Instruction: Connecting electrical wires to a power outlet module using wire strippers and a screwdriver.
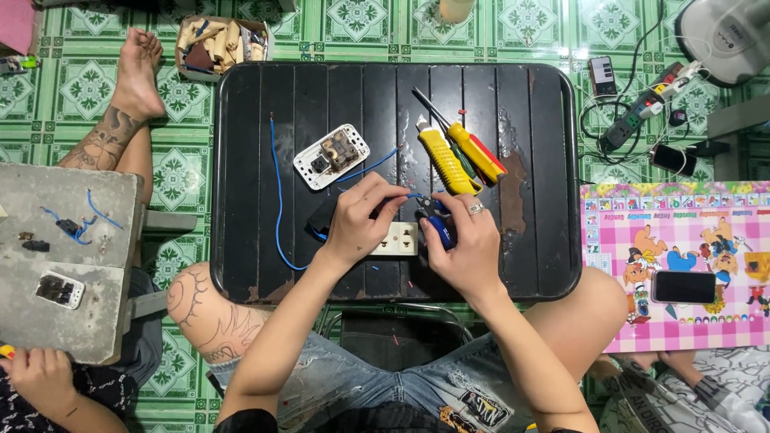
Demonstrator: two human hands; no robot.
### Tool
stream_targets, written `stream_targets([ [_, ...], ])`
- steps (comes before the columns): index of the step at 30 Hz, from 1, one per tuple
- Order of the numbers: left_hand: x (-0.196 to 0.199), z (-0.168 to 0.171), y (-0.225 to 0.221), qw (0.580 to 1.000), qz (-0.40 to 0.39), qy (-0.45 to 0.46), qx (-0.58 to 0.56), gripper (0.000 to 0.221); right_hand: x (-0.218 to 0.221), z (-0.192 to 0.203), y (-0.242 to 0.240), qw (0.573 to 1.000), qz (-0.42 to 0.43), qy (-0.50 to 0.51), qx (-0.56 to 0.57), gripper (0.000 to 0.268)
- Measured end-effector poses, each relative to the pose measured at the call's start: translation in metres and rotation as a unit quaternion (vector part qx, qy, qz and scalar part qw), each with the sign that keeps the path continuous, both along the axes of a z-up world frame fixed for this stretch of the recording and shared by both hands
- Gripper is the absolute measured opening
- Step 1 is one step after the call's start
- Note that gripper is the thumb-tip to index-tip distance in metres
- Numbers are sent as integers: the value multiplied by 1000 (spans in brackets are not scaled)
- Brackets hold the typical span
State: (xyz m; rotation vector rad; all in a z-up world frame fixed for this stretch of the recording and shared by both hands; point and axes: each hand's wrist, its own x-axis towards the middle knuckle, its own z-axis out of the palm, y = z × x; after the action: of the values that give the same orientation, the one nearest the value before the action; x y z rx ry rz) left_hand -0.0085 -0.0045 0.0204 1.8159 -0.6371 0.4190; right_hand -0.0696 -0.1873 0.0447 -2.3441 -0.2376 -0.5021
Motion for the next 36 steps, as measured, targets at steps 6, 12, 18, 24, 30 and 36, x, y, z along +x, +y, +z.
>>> stream_targets([
  [6, 0, 0, 0, 1000, 2, -2, 3, 5, -1, -2, 1, 1000, -5, 16, -2, 32],
  [12, -2, -1, -1, 1000, 4, -1, 4, 6, 0, -1, -1, 1000, -3, 11, -3, 34],
  [18, -2, 1, -2, 1000, 3, -4, 1, 7, 0, -4, -2, 1000, 0, 18, 4, 35],
  [24, -2, 0, -2, 1000, 7, -5, 2, 6, 0, -4, -3, 1000, 2, 26, 4, 33],
  [30, -3, 1, -2, 1000, 13, -12, 7, 5, -3, -20, -1, 999, -7, 31, 10, 30],
  [36, -3, 0, -2, 999, 13, -22, 21, 5, -2, -55, -10, 999, -20, 25, -12, 31],
])
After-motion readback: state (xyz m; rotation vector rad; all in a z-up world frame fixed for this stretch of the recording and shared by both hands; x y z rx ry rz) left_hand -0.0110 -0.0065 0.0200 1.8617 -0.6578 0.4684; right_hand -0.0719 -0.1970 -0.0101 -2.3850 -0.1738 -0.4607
